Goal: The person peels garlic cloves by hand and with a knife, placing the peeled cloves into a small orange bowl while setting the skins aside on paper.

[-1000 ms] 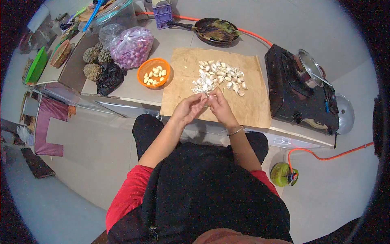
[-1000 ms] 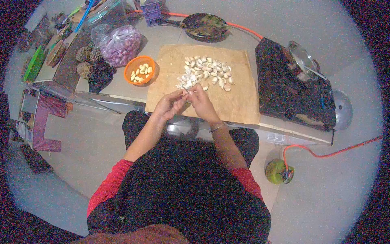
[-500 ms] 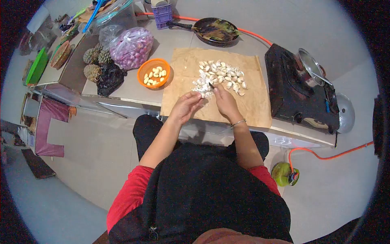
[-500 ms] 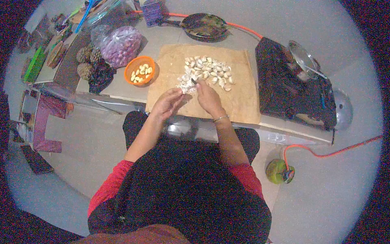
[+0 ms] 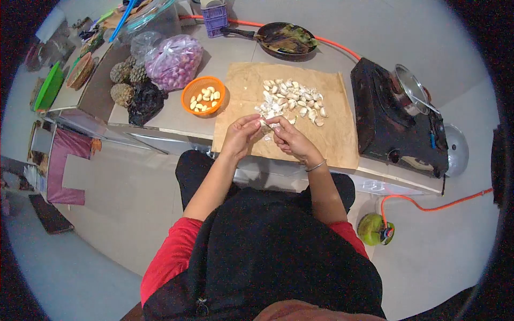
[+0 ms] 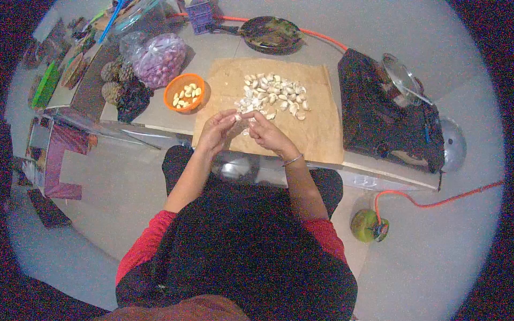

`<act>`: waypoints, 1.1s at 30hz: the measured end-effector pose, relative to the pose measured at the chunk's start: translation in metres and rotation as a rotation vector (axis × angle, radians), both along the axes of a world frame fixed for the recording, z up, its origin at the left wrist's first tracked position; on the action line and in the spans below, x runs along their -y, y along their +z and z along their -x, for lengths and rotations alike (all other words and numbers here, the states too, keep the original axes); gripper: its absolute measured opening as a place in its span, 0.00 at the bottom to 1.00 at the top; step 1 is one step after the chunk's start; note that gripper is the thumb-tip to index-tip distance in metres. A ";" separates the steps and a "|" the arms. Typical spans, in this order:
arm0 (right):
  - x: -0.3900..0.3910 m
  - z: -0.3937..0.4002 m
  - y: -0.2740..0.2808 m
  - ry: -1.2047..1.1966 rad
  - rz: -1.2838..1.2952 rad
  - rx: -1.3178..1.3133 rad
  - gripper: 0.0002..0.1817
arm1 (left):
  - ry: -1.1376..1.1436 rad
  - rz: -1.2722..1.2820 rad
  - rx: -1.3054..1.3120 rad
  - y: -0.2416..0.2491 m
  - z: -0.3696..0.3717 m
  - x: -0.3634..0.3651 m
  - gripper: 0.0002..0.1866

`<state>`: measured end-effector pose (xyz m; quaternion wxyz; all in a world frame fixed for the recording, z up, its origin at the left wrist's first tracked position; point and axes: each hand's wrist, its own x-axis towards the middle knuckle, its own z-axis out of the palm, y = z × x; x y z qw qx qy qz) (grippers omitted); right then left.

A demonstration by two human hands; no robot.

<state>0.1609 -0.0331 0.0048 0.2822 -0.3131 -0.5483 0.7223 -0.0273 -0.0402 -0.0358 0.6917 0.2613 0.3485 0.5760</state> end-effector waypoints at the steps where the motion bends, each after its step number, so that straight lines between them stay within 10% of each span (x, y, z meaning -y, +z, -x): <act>1: 0.000 -0.002 0.002 0.015 0.030 -0.005 0.14 | -0.011 -0.005 0.006 0.000 0.000 0.000 0.16; 29: 0.017 0.006 0.007 -0.121 0.178 -0.104 0.14 | 0.005 -0.028 -0.026 -0.006 -0.009 0.007 0.14; 33: 0.007 0.010 -0.016 -0.304 -0.264 0.236 0.14 | -0.012 -0.042 0.031 -0.007 -0.009 0.006 0.15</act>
